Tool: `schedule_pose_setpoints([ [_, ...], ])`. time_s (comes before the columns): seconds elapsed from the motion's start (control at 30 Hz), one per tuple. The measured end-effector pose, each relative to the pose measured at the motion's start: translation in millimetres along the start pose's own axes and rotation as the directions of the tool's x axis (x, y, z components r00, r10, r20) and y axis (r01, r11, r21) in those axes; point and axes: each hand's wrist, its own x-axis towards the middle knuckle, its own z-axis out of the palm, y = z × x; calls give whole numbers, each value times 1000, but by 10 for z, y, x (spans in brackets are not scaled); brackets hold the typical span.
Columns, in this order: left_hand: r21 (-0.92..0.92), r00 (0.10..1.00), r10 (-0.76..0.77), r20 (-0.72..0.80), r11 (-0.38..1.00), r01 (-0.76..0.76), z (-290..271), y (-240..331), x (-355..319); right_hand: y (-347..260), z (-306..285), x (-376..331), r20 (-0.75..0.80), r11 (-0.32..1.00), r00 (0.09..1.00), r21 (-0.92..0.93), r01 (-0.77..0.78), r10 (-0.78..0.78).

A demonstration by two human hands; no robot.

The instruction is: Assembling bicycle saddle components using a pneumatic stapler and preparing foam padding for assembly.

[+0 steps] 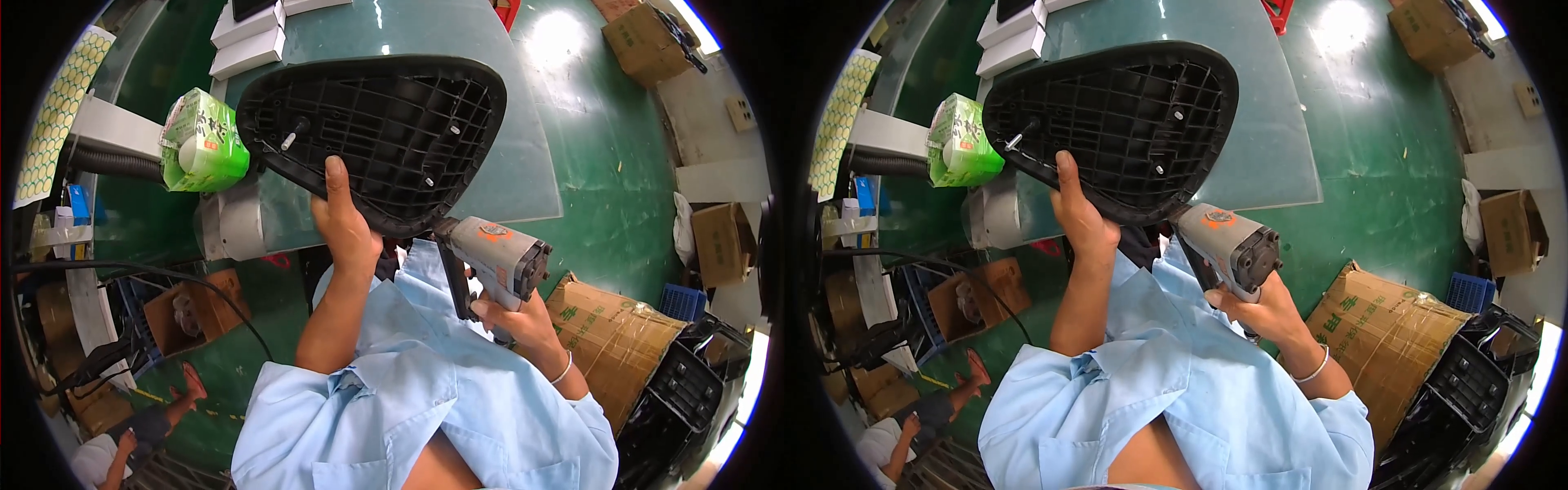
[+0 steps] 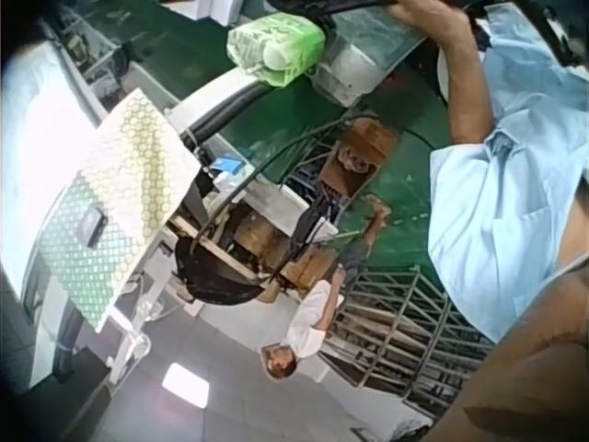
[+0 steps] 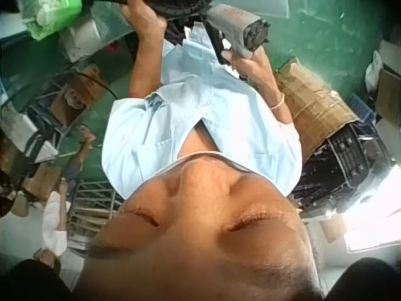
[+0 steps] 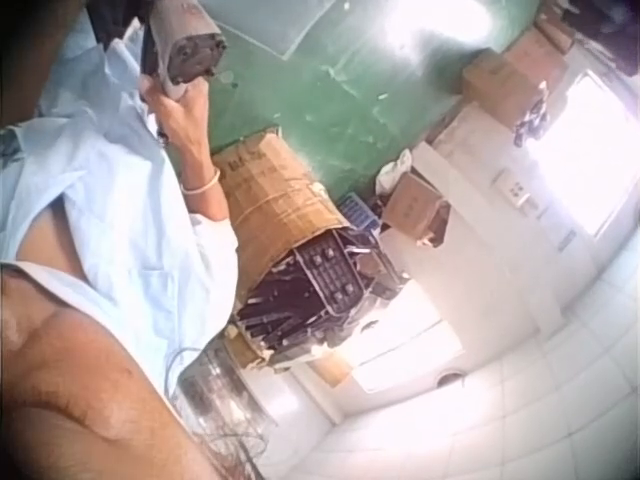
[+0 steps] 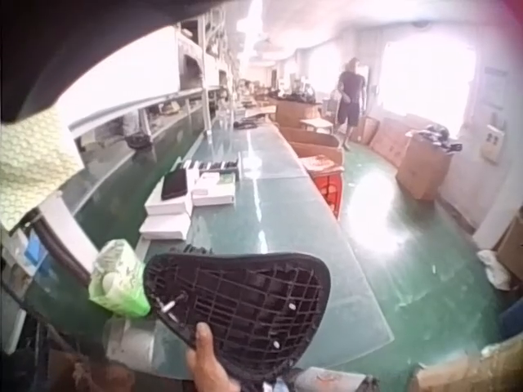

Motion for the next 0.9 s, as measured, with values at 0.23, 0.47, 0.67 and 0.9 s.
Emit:
schedule_pose_setpoints([
  [0.23,-30,997,-16,-70,999,13,-28,-47,-125,4,-15,-54,40,1000,999,13,7,-8],
  [0.47,-92,991,23,-131,995,-35,-11,-79,-272,70,27,-104,82,978,993,187,-95,81],
  [0.67,-93,958,27,-287,994,-56,35,-47,-400,-23,41,-108,91,987,988,86,-133,125],
  [0.9,347,967,-253,29,910,228,-575,213,-610,-107,-56,-61,34,999,999,23,-30,29],
])
